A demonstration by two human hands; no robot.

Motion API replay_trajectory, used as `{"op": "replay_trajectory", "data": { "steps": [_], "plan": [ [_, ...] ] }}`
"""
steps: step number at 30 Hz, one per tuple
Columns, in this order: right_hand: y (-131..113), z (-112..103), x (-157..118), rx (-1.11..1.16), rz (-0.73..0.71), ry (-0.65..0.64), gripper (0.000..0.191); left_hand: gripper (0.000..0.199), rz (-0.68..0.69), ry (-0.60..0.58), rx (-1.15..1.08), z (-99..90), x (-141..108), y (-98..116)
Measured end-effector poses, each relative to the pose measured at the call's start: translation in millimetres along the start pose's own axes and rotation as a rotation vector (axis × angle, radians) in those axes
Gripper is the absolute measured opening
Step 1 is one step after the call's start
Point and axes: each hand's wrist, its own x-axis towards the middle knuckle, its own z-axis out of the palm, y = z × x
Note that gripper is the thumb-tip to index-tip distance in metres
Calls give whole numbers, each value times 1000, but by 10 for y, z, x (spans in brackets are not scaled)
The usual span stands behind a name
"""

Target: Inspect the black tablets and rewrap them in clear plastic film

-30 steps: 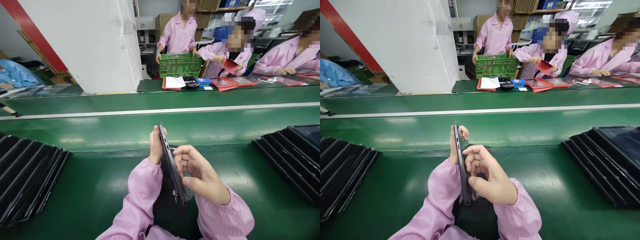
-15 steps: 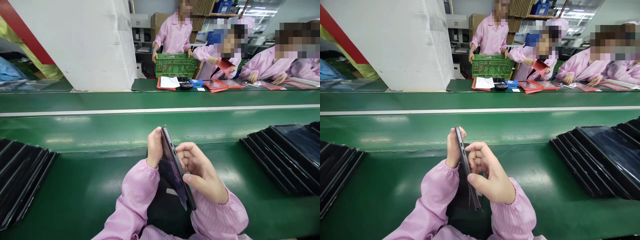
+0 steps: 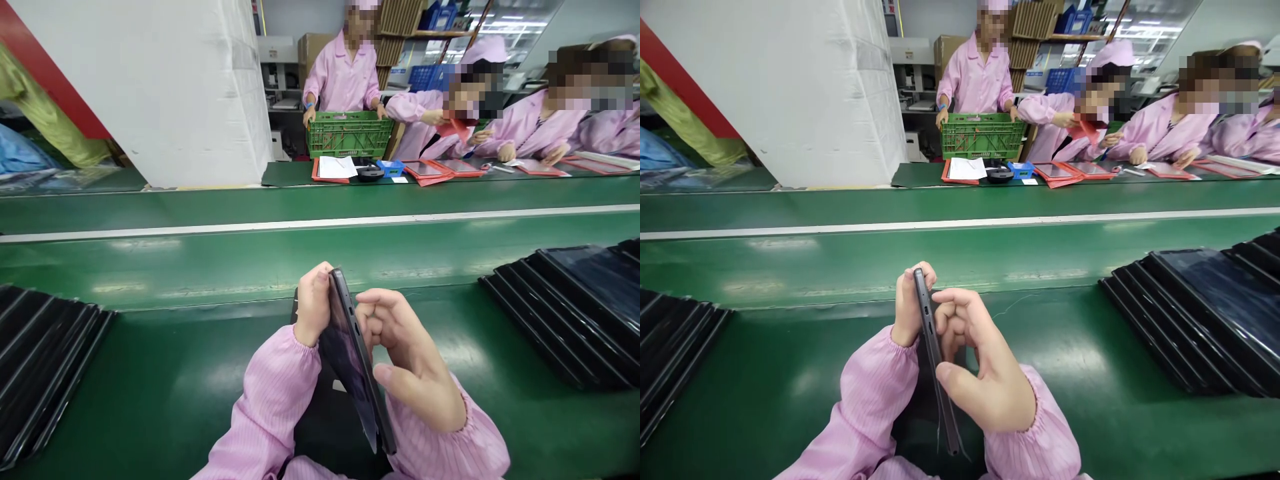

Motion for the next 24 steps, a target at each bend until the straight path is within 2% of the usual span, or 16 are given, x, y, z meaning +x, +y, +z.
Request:
{"op": "replay_trajectory", "data": {
  "steps": [5, 14, 24],
  "plan": [
    [-8, 47, -28, -81, -3, 42, 62, 63, 34, -62, 14, 26, -54, 38],
    [-52, -4, -69, -23, -27, 12, 57, 64, 55, -128, 55, 47, -133, 111],
    [-32, 3, -83, -46, -43, 37, 57, 65, 54, -145, 113, 66, -154, 117]
  ]
}}
